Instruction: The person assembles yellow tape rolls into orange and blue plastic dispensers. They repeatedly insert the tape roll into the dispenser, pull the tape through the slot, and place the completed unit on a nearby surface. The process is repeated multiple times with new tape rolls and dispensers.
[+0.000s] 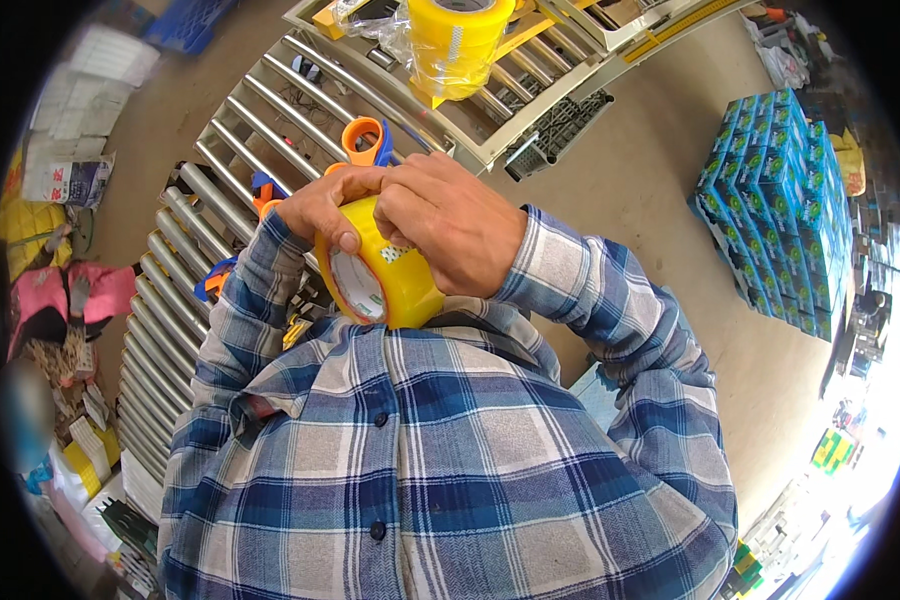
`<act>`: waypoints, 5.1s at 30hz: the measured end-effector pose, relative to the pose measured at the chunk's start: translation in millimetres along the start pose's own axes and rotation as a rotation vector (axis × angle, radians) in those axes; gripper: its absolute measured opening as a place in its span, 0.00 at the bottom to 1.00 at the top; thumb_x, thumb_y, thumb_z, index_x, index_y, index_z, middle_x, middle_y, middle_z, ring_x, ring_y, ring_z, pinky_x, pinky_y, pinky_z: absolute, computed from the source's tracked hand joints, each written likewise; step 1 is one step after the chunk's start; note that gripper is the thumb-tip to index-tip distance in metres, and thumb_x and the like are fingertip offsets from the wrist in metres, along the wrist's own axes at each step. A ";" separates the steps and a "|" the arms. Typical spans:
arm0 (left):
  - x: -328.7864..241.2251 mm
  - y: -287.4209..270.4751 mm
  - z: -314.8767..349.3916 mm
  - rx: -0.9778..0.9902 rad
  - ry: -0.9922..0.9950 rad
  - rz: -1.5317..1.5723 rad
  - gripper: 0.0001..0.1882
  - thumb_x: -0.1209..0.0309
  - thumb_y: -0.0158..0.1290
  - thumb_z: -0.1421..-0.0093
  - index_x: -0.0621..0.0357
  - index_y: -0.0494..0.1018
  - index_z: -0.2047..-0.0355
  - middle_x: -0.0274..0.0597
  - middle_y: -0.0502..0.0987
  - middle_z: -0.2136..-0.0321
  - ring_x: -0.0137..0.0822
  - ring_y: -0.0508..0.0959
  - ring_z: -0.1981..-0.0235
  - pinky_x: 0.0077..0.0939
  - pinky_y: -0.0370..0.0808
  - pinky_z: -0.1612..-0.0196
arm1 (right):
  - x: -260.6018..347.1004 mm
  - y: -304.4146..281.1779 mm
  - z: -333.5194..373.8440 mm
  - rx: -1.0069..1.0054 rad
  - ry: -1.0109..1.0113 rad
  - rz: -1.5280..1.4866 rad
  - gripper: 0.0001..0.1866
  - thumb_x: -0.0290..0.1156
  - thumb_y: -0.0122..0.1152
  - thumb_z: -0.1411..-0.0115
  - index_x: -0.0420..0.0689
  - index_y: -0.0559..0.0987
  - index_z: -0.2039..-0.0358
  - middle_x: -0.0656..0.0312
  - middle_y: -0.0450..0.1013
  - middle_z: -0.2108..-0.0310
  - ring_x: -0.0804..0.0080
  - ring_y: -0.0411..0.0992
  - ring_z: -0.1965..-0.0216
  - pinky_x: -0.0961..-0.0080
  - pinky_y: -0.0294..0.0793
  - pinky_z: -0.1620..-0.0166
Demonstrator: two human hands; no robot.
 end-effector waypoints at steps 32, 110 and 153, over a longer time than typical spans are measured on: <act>106.4 -52.8 38.0 -0.371 0.420 0.664 0.28 0.62 0.63 0.53 0.61 0.67 0.55 0.47 0.77 0.66 0.32 0.79 0.77 0.22 0.80 0.71 | -17.2 -8.7 23.6 0.219 0.015 -0.228 0.15 0.15 0.57 0.58 0.42 0.69 0.68 0.55 0.62 0.71 0.57 0.62 0.69 0.65 0.60 0.65; 89.6 -55.1 272.6 -1.295 -0.004 -0.867 0.44 0.73 0.62 0.54 0.55 0.56 0.36 0.56 0.60 0.40 0.54 0.61 0.38 0.40 0.59 0.35 | 19.4 170.8 -147.2 0.469 -0.051 -0.354 0.20 0.12 0.57 0.65 0.37 0.72 0.66 0.53 0.70 0.73 0.50 0.72 0.72 0.62 0.75 0.69; 151.7 -13.0 409.8 -1.785 0.186 -0.596 0.48 0.68 0.68 0.59 0.59 0.56 0.39 0.51 0.70 0.54 0.47 0.73 0.52 0.37 0.70 0.49 | 124.9 303.2 -254.4 0.592 -0.021 -0.424 0.09 0.13 0.57 0.52 0.38 0.72 0.69 0.52 0.71 0.74 0.54 0.73 0.74 0.69 0.72 0.72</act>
Point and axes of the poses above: each hand's wrist, its own z-axis away from the middle knuckle, its own y-axis out of the palm, x = y × z, the point moved 7 cm from there along -z, towards the middle knuckle
